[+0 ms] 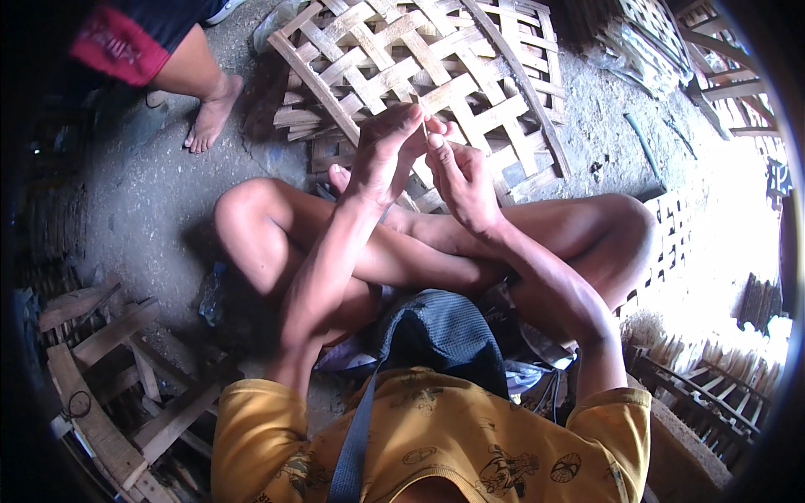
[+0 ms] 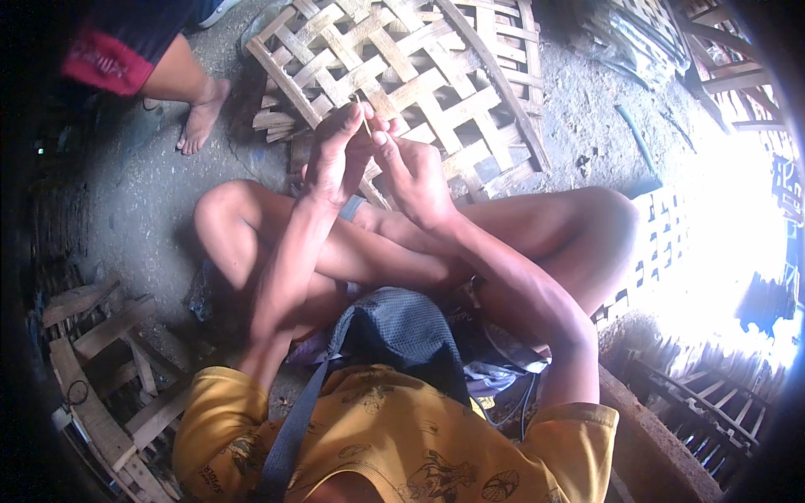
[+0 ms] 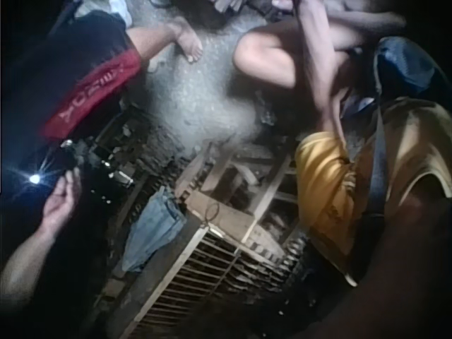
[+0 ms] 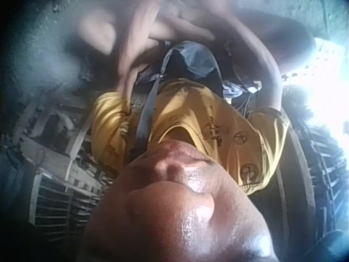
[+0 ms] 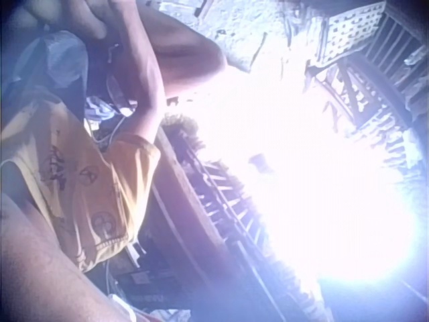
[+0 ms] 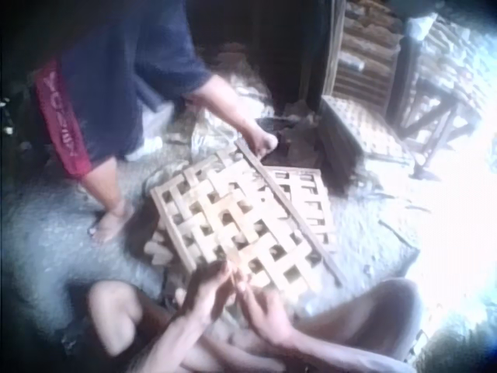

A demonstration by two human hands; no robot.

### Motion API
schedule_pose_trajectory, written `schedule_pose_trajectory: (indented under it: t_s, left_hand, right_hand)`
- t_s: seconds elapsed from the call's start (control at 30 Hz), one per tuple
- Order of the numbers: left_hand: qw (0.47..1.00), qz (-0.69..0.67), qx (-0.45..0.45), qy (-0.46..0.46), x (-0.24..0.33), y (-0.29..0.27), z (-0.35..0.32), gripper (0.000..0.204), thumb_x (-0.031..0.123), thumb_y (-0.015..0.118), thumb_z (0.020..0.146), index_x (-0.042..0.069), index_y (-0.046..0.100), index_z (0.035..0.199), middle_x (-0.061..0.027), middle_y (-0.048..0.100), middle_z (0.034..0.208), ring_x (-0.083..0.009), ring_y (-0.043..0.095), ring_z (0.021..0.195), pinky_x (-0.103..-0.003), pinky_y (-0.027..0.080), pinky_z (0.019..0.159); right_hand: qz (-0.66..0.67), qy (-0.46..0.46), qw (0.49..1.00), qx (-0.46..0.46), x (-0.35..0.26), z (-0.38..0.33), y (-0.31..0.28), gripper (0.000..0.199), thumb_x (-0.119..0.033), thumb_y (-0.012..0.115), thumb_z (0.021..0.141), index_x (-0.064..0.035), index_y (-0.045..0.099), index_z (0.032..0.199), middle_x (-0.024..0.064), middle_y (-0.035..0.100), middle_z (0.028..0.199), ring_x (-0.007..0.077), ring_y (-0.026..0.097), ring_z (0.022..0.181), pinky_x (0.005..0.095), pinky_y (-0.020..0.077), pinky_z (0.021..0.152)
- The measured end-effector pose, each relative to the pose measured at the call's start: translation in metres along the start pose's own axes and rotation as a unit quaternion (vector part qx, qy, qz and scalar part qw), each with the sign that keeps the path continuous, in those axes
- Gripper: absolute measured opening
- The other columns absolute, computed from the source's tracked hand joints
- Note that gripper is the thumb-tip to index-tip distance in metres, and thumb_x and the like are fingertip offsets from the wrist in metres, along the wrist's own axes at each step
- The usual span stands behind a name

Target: The person sits on the floor and assembles a wooden lattice by hand, inserting thin wooden strips into a grid frame. They repeatedly adjust and align the strips to form a woven pattern.

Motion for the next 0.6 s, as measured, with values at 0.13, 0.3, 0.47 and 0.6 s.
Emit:
schedule_pose_trajectory:
  t_s: [0.13, 0.3, 0.47, 0.6]
  left_hand:
    - [1.000, 0.008, -0.004, -0.014, -0.007, 0.002, 0.004, 0.027, 0.029, 0.070, 0.101, 0.004, 0.071, 0.092, -0.0069, 0.070, 0.083, -0.0210, 0.071, 0.087, -0.041, 0.055, 0.093]
    - [0.999, 0.030, -0.026, 0.015, -0.006, -0.012, 0.005, 0.036, 0.036, 0.059, 0.107, 0.005, 0.069, 0.093, -0.0060, 0.069, 0.087, -0.0227, 0.072, 0.089, -0.043, 0.055, 0.099]
    - [0.999, 0.023, -0.046, -0.003, -0.001, -0.002, 0.001, 0.040, 0.040, 0.052, 0.110, 0.004, 0.069, 0.106, -0.0109, 0.074, 0.100, -0.0241, 0.072, 0.106, -0.042, 0.054, 0.100]
    - [0.999, 0.029, -0.037, 0.001, -0.006, -0.003, 0.003, 0.040, 0.040, 0.054, 0.109, 0.003, 0.068, 0.102, -0.0099, 0.072, 0.094, -0.0222, 0.072, 0.098, -0.040, 0.055, 0.098]
  right_hand:
    - [-0.048, -0.037, 0.996, 0.068, 0.005, -0.004, 0.005, 0.048, -0.034, 0.052, 0.111, 0.0050, 0.066, 0.085, 0.0104, 0.048, 0.056, 0.0173, 0.046, 0.052, 0.0379, 0.0428, 0.054]
    - [-0.111, -0.068, 0.989, 0.064, 0.001, 0.002, 0.007, 0.042, -0.031, 0.052, 0.110, 0.0027, 0.068, 0.090, 0.0135, 0.057, 0.064, 0.0223, 0.059, 0.061, 0.0385, 0.0443, 0.058]
    - [0.019, -0.039, 0.999, 0.007, -0.001, 0.001, 0.003, 0.044, -0.032, 0.051, 0.113, 0.0006, 0.063, 0.086, -0.0055, 0.048, 0.068, 0.0026, 0.040, 0.062, 0.0234, 0.0317, 0.053]
    - [-0.001, -0.006, 1.000, -0.003, 0.000, -0.004, -0.002, 0.047, -0.035, 0.049, 0.113, -0.0020, 0.061, 0.082, -0.0064, 0.047, 0.065, 0.0023, 0.040, 0.059, 0.0230, 0.0319, 0.053]
Point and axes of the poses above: each hand's wrist, its own z-axis towards the middle knuckle, its own y-axis out of the palm, x = y × z, the point moved 2 cm from there along z, towards the middle knuckle
